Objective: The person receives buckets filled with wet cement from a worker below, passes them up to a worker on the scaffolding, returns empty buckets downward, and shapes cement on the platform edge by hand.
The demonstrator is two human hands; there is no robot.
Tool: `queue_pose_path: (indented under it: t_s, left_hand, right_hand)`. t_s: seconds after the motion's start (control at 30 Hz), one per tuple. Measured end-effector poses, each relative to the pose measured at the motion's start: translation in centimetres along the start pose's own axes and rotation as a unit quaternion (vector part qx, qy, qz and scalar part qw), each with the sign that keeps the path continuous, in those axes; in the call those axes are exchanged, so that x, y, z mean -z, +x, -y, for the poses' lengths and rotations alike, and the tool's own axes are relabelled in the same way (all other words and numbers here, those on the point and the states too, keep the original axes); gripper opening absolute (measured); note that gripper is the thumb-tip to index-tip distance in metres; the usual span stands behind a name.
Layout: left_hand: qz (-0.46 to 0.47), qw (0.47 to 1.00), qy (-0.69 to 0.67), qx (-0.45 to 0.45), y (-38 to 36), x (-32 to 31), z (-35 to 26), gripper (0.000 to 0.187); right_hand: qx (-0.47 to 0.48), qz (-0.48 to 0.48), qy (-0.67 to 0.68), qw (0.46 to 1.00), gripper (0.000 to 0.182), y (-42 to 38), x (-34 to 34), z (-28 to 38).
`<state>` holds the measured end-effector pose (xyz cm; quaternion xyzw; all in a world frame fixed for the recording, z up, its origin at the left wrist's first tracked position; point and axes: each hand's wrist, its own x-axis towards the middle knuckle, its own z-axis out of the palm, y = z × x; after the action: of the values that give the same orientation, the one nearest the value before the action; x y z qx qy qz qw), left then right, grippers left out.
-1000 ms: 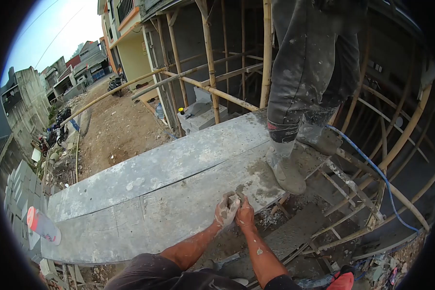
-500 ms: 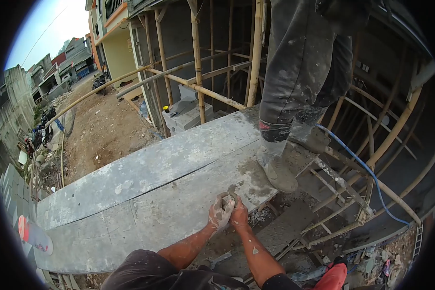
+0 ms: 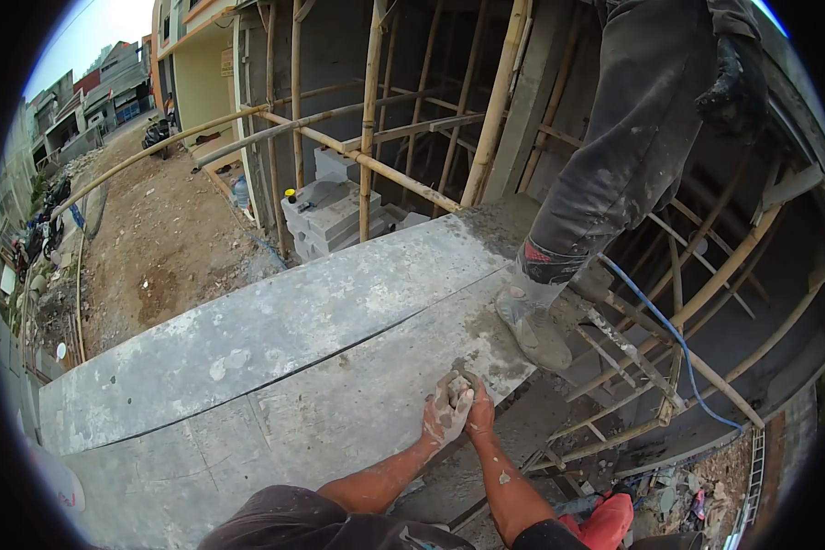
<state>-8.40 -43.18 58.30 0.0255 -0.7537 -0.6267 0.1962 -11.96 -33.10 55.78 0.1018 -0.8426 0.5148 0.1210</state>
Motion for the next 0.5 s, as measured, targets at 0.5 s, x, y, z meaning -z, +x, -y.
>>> queue_pose_path:
  t_s: [0.5]
  left_hand:
    - [0.010, 0.994, -0.107, 0.000, 0.5, 1.7, 0.4, 0.050]
  right_hand:
    - [-0.090, -0.034, -0.101, 0.990, 0.037, 0.3, -1.1, 3.8]
